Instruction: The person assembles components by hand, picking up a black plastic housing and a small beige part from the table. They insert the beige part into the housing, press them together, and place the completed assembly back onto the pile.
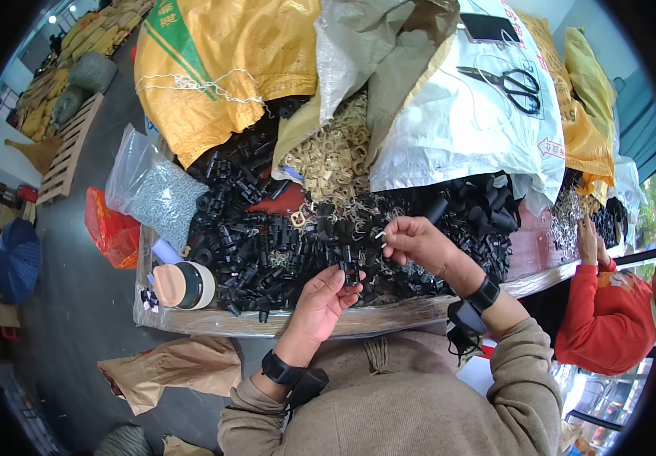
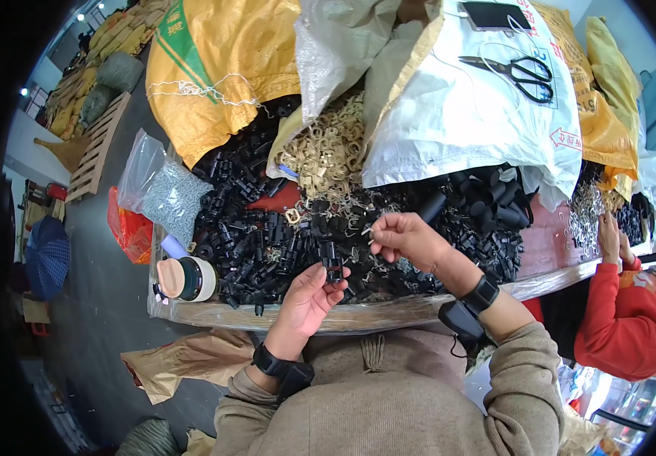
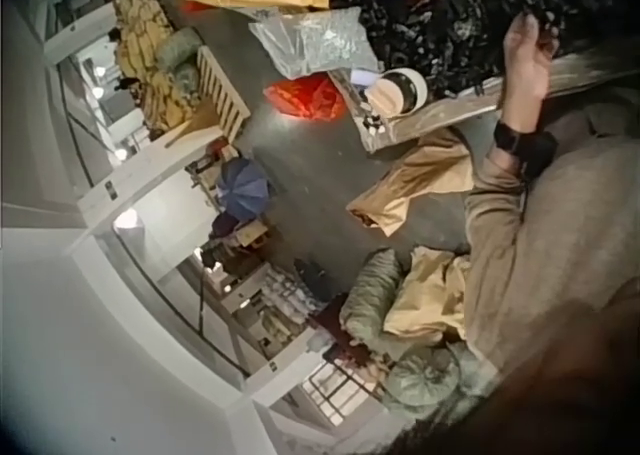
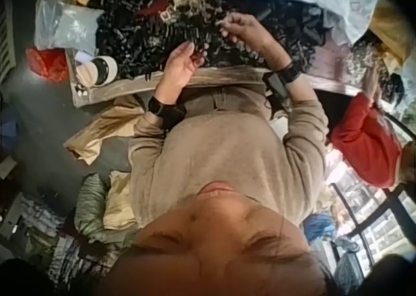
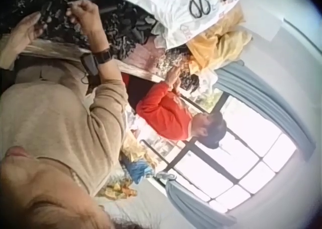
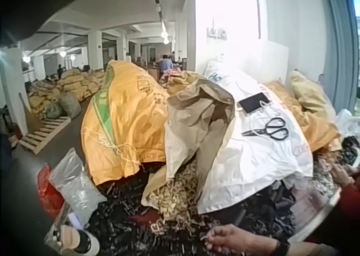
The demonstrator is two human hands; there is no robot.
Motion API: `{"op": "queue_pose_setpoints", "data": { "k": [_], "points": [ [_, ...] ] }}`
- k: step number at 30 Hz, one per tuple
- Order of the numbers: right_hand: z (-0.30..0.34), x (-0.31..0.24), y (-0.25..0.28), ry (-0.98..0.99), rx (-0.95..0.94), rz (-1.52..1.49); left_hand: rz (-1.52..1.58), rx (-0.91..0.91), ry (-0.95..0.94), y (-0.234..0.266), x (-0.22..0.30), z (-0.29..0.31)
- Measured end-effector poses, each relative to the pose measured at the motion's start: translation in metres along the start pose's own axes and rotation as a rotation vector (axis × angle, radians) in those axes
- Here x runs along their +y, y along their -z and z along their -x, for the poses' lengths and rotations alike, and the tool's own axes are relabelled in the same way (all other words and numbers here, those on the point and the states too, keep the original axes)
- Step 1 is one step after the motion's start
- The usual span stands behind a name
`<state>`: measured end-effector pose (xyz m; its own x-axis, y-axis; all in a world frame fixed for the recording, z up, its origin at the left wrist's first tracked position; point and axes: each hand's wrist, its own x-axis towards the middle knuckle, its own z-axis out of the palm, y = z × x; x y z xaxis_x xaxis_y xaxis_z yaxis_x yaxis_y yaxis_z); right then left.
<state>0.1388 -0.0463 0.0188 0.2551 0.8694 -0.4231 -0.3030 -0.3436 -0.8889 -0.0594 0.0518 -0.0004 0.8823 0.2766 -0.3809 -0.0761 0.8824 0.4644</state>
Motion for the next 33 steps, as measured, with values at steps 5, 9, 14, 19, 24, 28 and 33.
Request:
{"op": "queue_pose_setpoints", "data": {
  "k": [5,9,14,19,24,28,33],
  "points": [
    [0.027,0.018,-0.003,-0.126,-0.082,-0.339,-0.02,-0.061,0.021,-0.011,-0.008,-0.013],
    [0.032,0.031,0.006,-0.204,-0.224,-0.505,-0.054,-0.15,0.058,-0.018,-0.014,-0.018],
    [0.041,0.034,0.005,-0.282,-0.288,-0.579,-0.152,-0.26,0.139,-0.028,-0.019,-0.016],
    [0.049,0.039,-0.005,-0.185,-0.258,-0.521,-0.133,-0.209,0.153,-0.027,-0.024,-0.015],
    [0.057,0.036,-0.008,0.543,0.032,0.299,0.013,-0.135,0.17,-0.022,-0.029,-0.018],
    [0.059,0.032,-0.003,0.741,0.106,0.761,0.069,-0.11,0.206,-0.025,-0.029,-0.021],
    [0.058,0.037,0.002,0.63,0.134,0.701,0.011,-0.113,0.212,-0.027,-0.027,-0.02]
  ]
}}
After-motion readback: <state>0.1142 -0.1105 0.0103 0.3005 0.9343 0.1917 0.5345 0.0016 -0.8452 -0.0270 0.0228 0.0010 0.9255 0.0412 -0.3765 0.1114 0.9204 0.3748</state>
